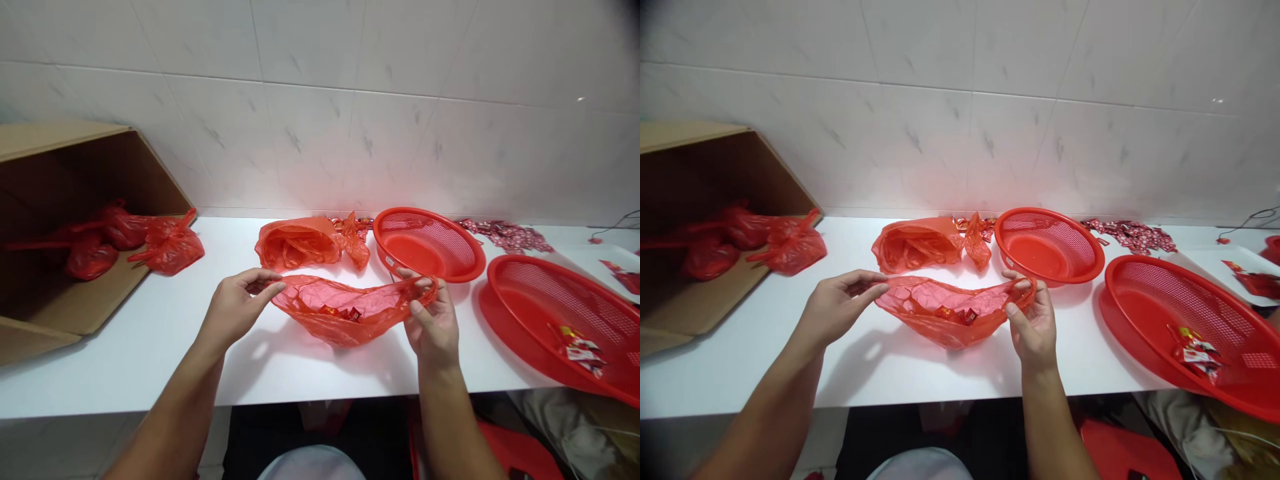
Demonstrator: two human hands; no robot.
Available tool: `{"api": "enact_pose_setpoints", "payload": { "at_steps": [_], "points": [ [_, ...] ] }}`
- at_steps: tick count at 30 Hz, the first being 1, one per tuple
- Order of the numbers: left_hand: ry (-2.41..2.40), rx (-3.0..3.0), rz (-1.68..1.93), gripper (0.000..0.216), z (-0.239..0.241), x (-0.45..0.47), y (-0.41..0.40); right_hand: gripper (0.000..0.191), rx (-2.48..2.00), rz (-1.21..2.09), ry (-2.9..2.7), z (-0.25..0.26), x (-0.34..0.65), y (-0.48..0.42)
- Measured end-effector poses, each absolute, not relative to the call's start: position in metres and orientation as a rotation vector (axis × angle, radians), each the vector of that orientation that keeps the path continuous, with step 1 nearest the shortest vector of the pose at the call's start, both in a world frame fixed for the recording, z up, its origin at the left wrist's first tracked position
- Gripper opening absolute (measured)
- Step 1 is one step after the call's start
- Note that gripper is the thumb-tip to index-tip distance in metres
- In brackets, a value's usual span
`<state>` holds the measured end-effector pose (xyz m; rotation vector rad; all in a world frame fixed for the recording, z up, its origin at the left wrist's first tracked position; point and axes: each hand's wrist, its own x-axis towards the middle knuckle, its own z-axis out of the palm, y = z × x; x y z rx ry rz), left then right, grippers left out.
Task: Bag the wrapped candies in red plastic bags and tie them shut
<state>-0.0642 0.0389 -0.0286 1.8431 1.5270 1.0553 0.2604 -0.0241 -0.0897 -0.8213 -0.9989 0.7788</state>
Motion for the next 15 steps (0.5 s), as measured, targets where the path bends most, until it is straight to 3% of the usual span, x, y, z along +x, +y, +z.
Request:
{"api": "enact_pose_setpoints", "payload": {
  "at_steps": [5, 10, 15],
  "points": [
    [1.593, 2.019, 0.911, 0.053, -0.028, -0.066, 0.039, 0.039, -0.861, 0.761, -1.007, -0.089, 0.258, -0.023],
    [1.588, 2.096, 0.884, 0.028, -0.027, -0.065, 0.039, 0.035, -0.810, 0.761, -1.018, -0.086, 0.256, -0.022],
    [1.477, 2.044, 0.970, 0.026, -0.017, -0.046, 0.031, 0.048, -0.879, 0.896, -1.221, -0.069, 0.249, -0.023]
  ]
}}
